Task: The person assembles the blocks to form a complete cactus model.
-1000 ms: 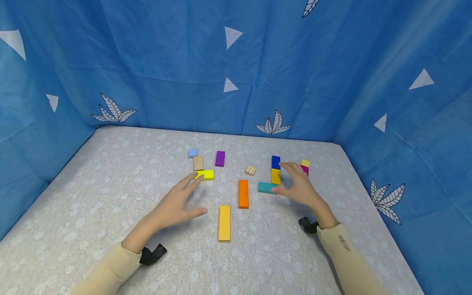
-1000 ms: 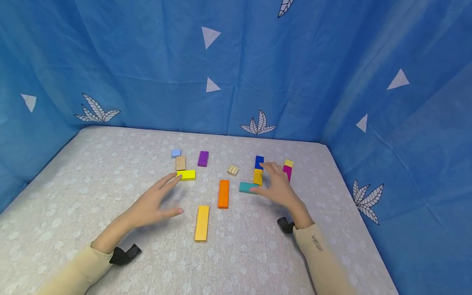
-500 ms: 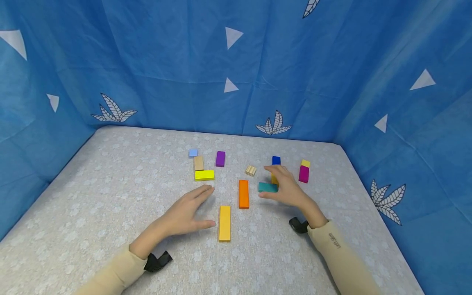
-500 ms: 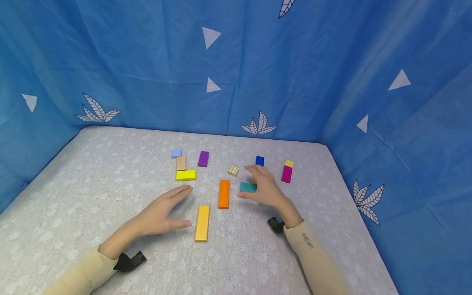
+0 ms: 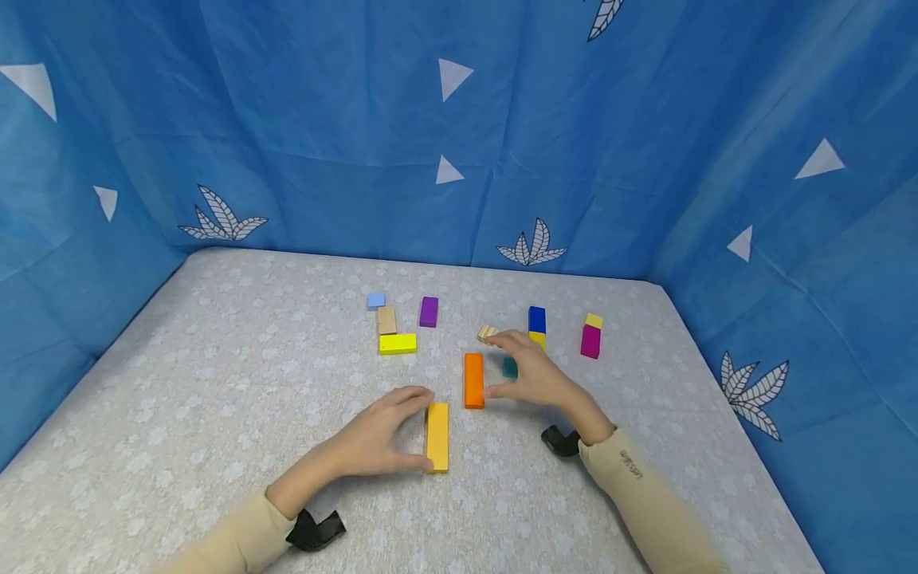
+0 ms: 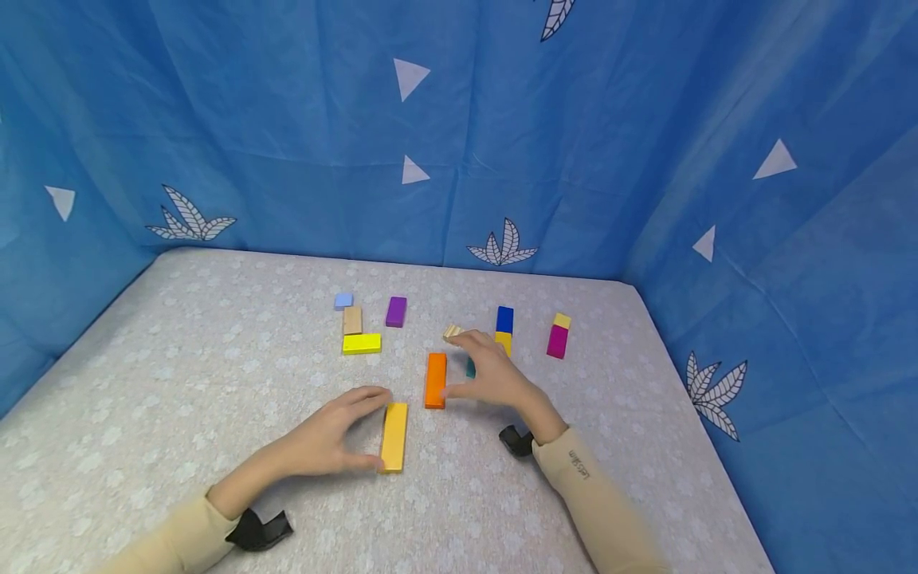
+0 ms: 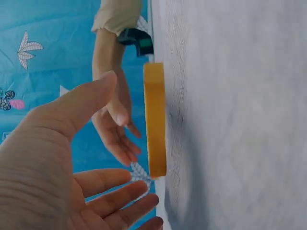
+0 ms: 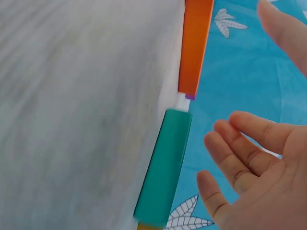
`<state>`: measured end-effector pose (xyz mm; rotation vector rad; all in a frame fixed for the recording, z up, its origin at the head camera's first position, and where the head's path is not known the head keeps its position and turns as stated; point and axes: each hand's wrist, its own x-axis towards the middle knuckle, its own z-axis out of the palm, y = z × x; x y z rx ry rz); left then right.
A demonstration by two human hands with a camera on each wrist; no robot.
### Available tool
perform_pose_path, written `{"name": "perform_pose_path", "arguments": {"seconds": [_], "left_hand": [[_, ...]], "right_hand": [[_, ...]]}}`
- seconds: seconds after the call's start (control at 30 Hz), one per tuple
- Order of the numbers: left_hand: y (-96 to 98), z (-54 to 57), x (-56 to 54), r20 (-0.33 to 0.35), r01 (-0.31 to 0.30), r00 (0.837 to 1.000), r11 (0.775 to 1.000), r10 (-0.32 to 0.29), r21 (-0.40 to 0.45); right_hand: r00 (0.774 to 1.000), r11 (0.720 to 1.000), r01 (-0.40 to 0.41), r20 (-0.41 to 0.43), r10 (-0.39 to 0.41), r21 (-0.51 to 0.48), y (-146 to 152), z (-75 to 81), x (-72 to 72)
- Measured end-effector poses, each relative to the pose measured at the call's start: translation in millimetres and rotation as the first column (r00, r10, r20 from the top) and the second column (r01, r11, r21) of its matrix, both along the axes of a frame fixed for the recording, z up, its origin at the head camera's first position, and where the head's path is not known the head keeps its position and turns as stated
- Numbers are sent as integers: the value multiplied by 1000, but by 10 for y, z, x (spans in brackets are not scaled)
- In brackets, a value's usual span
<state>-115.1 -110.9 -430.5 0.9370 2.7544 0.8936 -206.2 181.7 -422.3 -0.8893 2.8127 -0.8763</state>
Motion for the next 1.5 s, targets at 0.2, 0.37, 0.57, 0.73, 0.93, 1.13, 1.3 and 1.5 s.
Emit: {"name": "perform_pose_path", "arguments": {"seconds": [0.2, 0.37, 0.57, 0.73, 0.93, 1.13, 1.3, 1.5], "left_hand": [[31, -67, 10, 35, 15, 999, 1000, -16, 18], [41, -92, 0, 19, 21, 1000, 999, -21, 27], [47, -104, -13, 25, 18, 1000, 999, -19, 36], [45, -107, -22, 29, 15, 999, 999, -16, 43], [42, -110, -26, 42, 15, 999, 998, -18, 53], [45, -118, -22, 51, 10, 999, 998, -13, 61], [54, -123, -16, 55, 6, 998, 998, -9, 63], [64, -133, 6, 47, 1, 999, 997, -4, 73]], "right_hand": [[1000, 999, -26, 1, 26, 31, -55, -31, -3], [999, 997, -43, 0, 43, 63, -66, -72, -8], [999, 992, -38, 3, 38, 120, -73, -110, -5], [1000, 990, -23, 11, 22, 141, -79, -107, 1], [1000, 987, -22, 7, 21, 160, -89, -102, -4], [1000, 986, -14, -18, 17, 167, -94, -106, -3], [999, 986, -3, -49, 11, 168, -101, -124, 4], [998, 986, 23, -63, -13, 165, -109, -130, 16]]}}
